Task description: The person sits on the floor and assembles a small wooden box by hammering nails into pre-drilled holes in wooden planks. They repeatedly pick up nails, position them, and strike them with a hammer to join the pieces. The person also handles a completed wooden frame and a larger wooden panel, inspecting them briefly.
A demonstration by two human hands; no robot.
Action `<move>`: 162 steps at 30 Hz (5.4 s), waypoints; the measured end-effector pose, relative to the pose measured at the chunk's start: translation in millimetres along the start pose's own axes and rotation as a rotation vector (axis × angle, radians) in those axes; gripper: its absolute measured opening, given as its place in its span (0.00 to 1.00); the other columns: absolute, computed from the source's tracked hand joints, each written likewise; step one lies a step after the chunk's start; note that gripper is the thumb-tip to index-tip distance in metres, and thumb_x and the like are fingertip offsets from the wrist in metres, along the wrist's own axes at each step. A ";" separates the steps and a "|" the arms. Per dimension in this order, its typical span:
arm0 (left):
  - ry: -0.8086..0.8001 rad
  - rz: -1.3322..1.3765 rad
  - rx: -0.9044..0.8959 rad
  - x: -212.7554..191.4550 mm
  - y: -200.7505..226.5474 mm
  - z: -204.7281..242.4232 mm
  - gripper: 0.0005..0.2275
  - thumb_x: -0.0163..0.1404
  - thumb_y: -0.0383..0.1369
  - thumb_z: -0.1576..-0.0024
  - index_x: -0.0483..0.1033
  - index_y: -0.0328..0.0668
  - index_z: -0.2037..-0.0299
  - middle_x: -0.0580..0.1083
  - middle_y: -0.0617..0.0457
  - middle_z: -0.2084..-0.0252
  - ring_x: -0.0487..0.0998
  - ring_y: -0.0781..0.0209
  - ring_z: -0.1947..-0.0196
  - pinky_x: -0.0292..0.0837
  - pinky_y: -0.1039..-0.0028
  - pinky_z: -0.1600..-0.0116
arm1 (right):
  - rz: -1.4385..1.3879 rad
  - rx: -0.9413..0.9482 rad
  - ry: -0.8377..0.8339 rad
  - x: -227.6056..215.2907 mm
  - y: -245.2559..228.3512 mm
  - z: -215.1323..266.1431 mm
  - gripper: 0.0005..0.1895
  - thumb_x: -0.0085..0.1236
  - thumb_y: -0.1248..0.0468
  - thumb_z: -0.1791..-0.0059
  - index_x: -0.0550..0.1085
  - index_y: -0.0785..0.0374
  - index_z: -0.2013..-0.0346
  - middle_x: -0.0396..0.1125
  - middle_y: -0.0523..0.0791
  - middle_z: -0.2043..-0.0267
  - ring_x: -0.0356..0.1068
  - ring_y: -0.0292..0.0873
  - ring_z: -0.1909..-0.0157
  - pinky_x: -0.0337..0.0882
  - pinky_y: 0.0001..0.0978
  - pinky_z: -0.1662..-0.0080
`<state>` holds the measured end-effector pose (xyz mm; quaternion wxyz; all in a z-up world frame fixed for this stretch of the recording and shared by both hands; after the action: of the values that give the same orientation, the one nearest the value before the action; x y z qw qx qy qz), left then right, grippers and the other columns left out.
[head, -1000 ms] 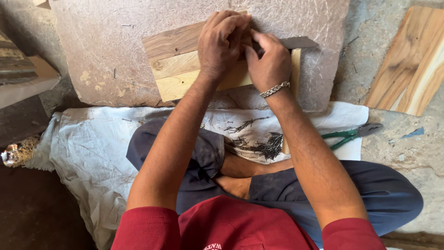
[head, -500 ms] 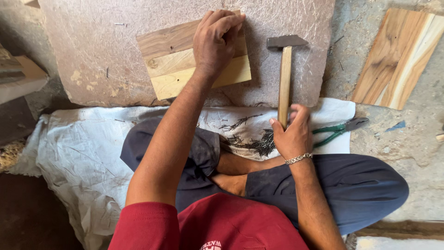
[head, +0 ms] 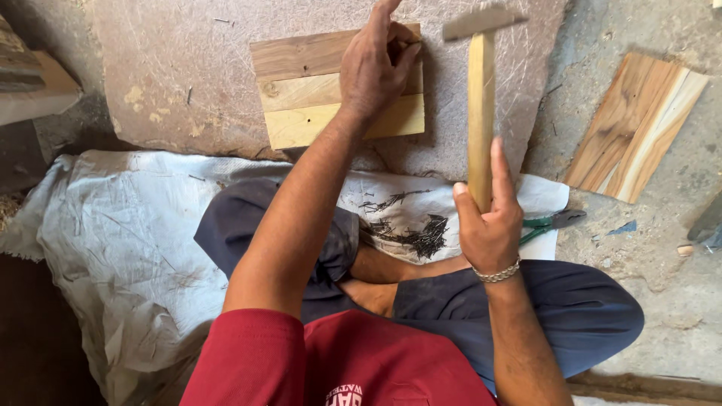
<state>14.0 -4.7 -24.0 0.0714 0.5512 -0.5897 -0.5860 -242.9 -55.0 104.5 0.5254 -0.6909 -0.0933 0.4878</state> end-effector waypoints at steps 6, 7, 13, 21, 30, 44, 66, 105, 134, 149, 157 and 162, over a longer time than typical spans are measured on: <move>0.001 0.019 -0.045 0.9 -0.4 -4.3 0.35 0.64 0.29 0.44 0.53 0.47 0.30 0.80 0.61 0.63 0.81 0.62 0.62 0.76 0.68 0.55 | 0.211 -0.220 -0.001 7.5 -8.4 -18.0 0.33 0.58 0.70 0.45 0.59 0.65 0.25 0.69 0.61 0.36 0.74 0.58 0.38 0.77 0.41 0.39; 0.000 0.014 -0.037 2.6 -1.3 -3.5 0.35 0.63 0.29 0.44 0.53 0.47 0.30 0.80 0.61 0.63 0.82 0.63 0.63 0.77 0.68 0.55 | 0.233 -0.183 -0.032 7.8 -6.7 -20.4 0.33 0.58 0.70 0.46 0.60 0.66 0.26 0.70 0.61 0.39 0.75 0.57 0.41 0.78 0.41 0.42; -0.010 -0.008 -0.024 11.5 -13.6 -1.3 0.35 0.63 0.29 0.43 0.51 0.45 0.30 0.80 0.60 0.64 0.82 0.65 0.64 0.78 0.70 0.57 | 0.212 -0.243 0.044 -2.9 -7.5 -15.8 0.30 0.58 0.72 0.44 0.62 0.63 0.27 0.73 0.59 0.46 0.77 0.50 0.49 0.80 0.35 0.53; 0.017 -0.007 -0.015 12.9 -13.9 -5.8 0.36 0.63 0.30 0.44 0.51 0.42 0.30 0.80 0.61 0.64 0.82 0.65 0.64 0.79 0.72 0.59 | 0.321 -0.117 -0.029 14.0 -0.3 -19.1 0.36 0.61 0.73 0.50 0.64 0.64 0.27 0.74 0.55 0.57 0.76 0.50 0.57 0.77 0.39 0.57; 0.024 0.075 -0.006 5.7 -7.2 -2.7 0.38 0.60 0.26 0.43 0.45 0.46 0.29 0.79 0.59 0.55 0.82 0.62 0.63 0.79 0.68 0.55 | 0.208 -0.288 0.164 -7.9 -18.2 -9.3 0.34 0.61 0.74 0.43 0.62 0.55 0.24 0.70 0.50 0.57 0.72 0.44 0.62 0.74 0.34 0.60; 0.082 0.124 -0.127 -0.4 -3.5 -0.8 0.29 0.44 0.22 0.42 0.50 0.49 0.30 0.74 0.49 0.54 0.80 0.56 0.62 0.78 0.65 0.56 | 0.014 -0.391 0.363 -21.3 -15.0 -1.2 0.30 0.56 0.76 0.37 0.57 0.62 0.23 0.70 0.49 0.45 0.72 0.42 0.54 0.78 0.30 0.53; 0.101 0.195 -0.102 6.7 -12.3 -0.7 0.26 0.47 0.21 0.42 0.55 0.45 0.34 0.74 0.46 0.54 0.79 0.47 0.57 0.77 0.59 0.50 | 0.310 -0.294 0.238 41.5 8.1 30.1 0.34 0.59 0.72 0.44 0.57 0.63 0.25 0.70 0.58 0.43 0.76 0.51 0.50 0.79 0.38 0.51; -0.657 0.008 -0.318 7.6 120.5 268.6 0.05 0.56 0.30 0.42 0.82 0.40 0.59 0.80 0.49 0.62 0.82 0.50 0.61 0.76 0.64 0.58 | -1.049 0.683 0.109 18.9 65.5 29.7 0.40 0.57 0.69 0.49 0.55 0.49 0.24 0.68 0.43 0.71 0.63 0.31 0.80 0.66 0.23 0.81; -0.050 -0.010 0.081 -3.2 35.4 23.6 0.07 0.53 0.22 0.40 0.82 0.39 0.56 0.81 0.52 0.57 0.84 0.59 0.59 0.79 0.70 0.55 | -1.136 0.733 0.080 14.9 60.3 23.5 0.43 0.58 0.68 0.49 0.50 0.49 0.22 0.66 0.44 0.69 0.63 0.32 0.79 0.66 0.24 0.79; -0.038 -0.026 0.027 -6.0 39.3 27.6 0.04 0.55 0.27 0.39 0.80 0.46 0.56 0.80 0.56 0.56 0.83 0.57 0.57 0.78 0.69 0.56 | -1.285 0.751 0.014 15.8 57.4 14.2 0.38 0.48 0.64 0.45 0.49 0.45 0.22 0.70 0.46 0.61 0.67 0.35 0.74 0.70 0.26 0.73; 0.031 -0.093 0.117 4.2 25.3 28.5 0.09 0.60 0.30 0.42 0.80 0.54 0.53 0.80 0.61 0.57 0.83 0.63 0.59 0.79 0.71 0.57 | -0.333 0.613 0.005 6.8 31.9 15.3 0.38 0.54 0.67 0.47 0.55 0.54 0.23 0.71 0.53 0.61 0.65 0.42 0.74 0.69 0.38 0.74; -0.075 -0.002 -0.094 12.9 7.2 34.9 0.31 0.63 0.29 0.44 0.60 0.53 0.32 0.81 0.64 0.60 0.82 0.69 0.70 0.79 0.76 0.64 | 0.163 -0.306 0.160 -6.3 -2.0 24.0 0.30 0.55 0.68 0.41 0.58 0.60 0.25 0.68 0.62 0.37 0.72 0.56 0.37 0.78 0.44 0.42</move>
<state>-20.5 5.1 -36.3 0.0745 0.5254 -0.5633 -0.6333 -263.8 -42.9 110.5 0.3788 -0.8045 -0.0681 0.4523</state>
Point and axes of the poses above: each hand's wrist, its own z-axis away from the middle knuckle, its own x-axis out of the palm, y = z × x, the point moved 2 cm from there along -z, towards the middle knuckle
